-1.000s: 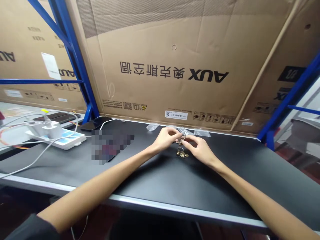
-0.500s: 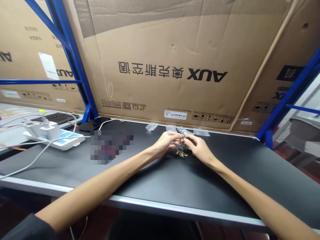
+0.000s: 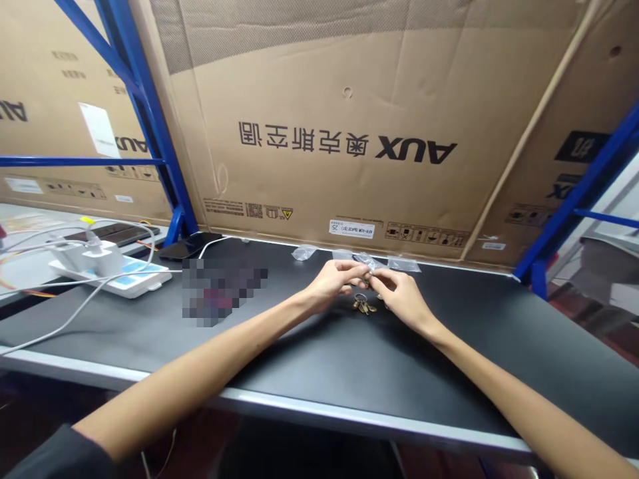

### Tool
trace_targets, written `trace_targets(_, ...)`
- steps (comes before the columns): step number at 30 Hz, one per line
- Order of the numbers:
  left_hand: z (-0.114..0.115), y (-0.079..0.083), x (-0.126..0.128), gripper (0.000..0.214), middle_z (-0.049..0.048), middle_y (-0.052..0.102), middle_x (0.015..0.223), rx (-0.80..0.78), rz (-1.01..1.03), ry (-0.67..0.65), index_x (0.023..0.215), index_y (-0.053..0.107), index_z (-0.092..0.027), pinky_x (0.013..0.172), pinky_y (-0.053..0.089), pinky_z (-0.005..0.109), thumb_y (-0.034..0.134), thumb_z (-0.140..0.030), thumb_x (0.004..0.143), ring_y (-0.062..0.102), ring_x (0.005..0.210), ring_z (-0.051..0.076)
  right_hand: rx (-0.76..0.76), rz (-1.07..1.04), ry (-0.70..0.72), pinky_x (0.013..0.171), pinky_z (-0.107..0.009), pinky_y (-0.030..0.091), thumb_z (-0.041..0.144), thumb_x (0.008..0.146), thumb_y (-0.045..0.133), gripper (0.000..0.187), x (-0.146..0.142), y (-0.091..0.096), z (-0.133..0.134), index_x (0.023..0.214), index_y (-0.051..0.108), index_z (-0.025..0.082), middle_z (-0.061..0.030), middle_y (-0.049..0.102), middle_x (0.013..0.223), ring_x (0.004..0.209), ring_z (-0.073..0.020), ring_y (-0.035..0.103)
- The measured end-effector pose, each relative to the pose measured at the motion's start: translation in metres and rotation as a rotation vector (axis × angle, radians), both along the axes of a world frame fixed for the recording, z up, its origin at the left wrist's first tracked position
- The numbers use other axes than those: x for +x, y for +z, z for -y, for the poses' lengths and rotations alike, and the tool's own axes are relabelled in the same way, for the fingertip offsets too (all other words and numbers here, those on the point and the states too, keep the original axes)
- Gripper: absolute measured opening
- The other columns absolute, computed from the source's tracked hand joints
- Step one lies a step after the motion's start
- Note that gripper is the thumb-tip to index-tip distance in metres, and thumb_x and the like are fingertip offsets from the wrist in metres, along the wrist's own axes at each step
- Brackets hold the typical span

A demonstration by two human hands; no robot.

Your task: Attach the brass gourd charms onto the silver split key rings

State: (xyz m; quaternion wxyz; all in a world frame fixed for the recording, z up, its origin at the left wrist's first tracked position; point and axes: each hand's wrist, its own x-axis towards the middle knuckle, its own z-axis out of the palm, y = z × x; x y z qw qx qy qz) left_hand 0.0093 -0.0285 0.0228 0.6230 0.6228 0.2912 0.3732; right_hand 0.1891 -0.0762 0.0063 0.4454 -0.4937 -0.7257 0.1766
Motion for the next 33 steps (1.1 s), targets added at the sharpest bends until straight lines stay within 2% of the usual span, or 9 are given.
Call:
trace_targets(6, -0.002, -0.002, -0.001, 0.034, 0.0092, 0.072, 0.091, 0.026, 0.013, -0.028, 0.085, 0.074, -0.012, 0.054, 0.034, 0.020, 0.081, -0.042, 0.072, 0.064, 0.081, 0.016, 0.054, 0.035, -0.006, 0.086, -0.034, 0.051, 0.039, 0.095, 0.055, 0.027, 0.001, 0.000, -0.001, 0.091, 0.076, 0.023, -0.0033, 0.078, 0.096, 0.091, -0.0224, 0.070)
trace_targets(11, -0.003, -0.002, -0.001, 0.029, 0.0102, 0.072, 0.088, 0.115, -0.023, -0.005, 0.082, 0.074, -0.011, 0.052, 0.038, 0.020, 0.076, -0.039, 0.077, 0.066, 0.079, 0.017, 0.080, 0.074, -0.028, 0.088, -0.035, 0.050, 0.036, 0.094, 0.055, 0.024, 0.002, -0.001, -0.001, 0.093, 0.076, 0.024, -0.0035, 0.078, 0.101, 0.095, -0.0227, 0.070)
trace_targets(16, -0.002, -0.004, 0.002, 0.024, 0.0082, 0.070, 0.076, 0.282, -0.090, 0.068, 0.077, 0.070, -0.011, 0.051, 0.040, 0.021, 0.067, -0.034, 0.081, 0.066, 0.071, 0.017, 0.084, 0.111, -0.030, 0.087, -0.036, 0.050, 0.037, 0.094, 0.053, 0.026, 0.001, 0.001, 0.000, 0.093, 0.075, 0.023, -0.0053, 0.077, 0.100, 0.093, -0.0229, 0.068)
trace_targets(19, 0.000, -0.007, 0.003, 0.018, 0.0034, 0.066, 0.071, 0.468, -0.156, 0.168, 0.079, 0.066, -0.014, 0.055, 0.042, 0.023, 0.063, -0.031, 0.082, 0.061, 0.061, 0.014, 0.070, 0.126, -0.019, 0.083, -0.036, 0.050, 0.039, 0.094, 0.051, 0.027, -0.002, 0.002, 0.002, 0.088, 0.072, 0.022, -0.0056, 0.075, 0.095, 0.088, -0.0230, 0.067)
trace_targets(22, 0.000, -0.010, 0.001, 0.011, 0.0016, 0.065, 0.075, 0.771, -0.313, 0.284, 0.080, 0.066, -0.016, 0.064, 0.043, 0.025, 0.062, -0.026, 0.083, 0.055, 0.062, 0.012, 0.017, 0.113, 0.005, 0.073, -0.034, 0.048, 0.041, 0.096, 0.046, 0.034, -0.004, 0.004, 0.004, 0.077, 0.066, 0.022, -0.0044, 0.072, 0.082, 0.075, -0.0214, 0.062)
trace_targets(24, -0.002, -0.012, -0.001, 0.010, 0.0018, 0.067, 0.080, 0.924, -0.441, 0.299, 0.081, 0.067, -0.017, 0.068, 0.042, 0.026, 0.061, -0.024, 0.084, 0.054, 0.065, 0.012, -0.033, 0.093, 0.032, 0.068, -0.032, 0.046, 0.041, 0.095, 0.045, 0.036, -0.004, 0.005, 0.003, 0.071, 0.062, 0.021, -0.0024, 0.067, 0.073, 0.069, -0.0196, 0.058)
trace_targets(27, -0.008, -0.015, -0.004, 0.014, 0.0029, 0.069, 0.085, 1.038, -0.568, 0.257, 0.086, 0.069, -0.020, 0.070, 0.040, 0.026, 0.058, -0.026, 0.089, 0.057, 0.070, 0.013, -0.154, -0.004, 0.095, 0.064, -0.030, 0.046, 0.042, 0.093, 0.048, 0.035, -0.001, 0.006, 0.001, 0.067, 0.059, 0.021, -0.0009, 0.063, 0.067, 0.064, -0.0177, 0.056)
trace_targets(33, -0.018, -0.015, -0.010, 0.018, 0.0072, 0.069, 0.090, 1.181, -0.648, 0.195, 0.088, 0.072, -0.019, 0.066, 0.037, 0.027, 0.055, -0.026, 0.091, 0.057, 0.070, 0.015, -0.401, -0.324, 0.314, 0.058, -0.027, 0.047, 0.047, 0.086, 0.056, 0.031, 0.006, 0.015, 0.002, 0.070, 0.057, 0.021, -0.0011, 0.059, 0.069, 0.064, -0.0163, 0.058)
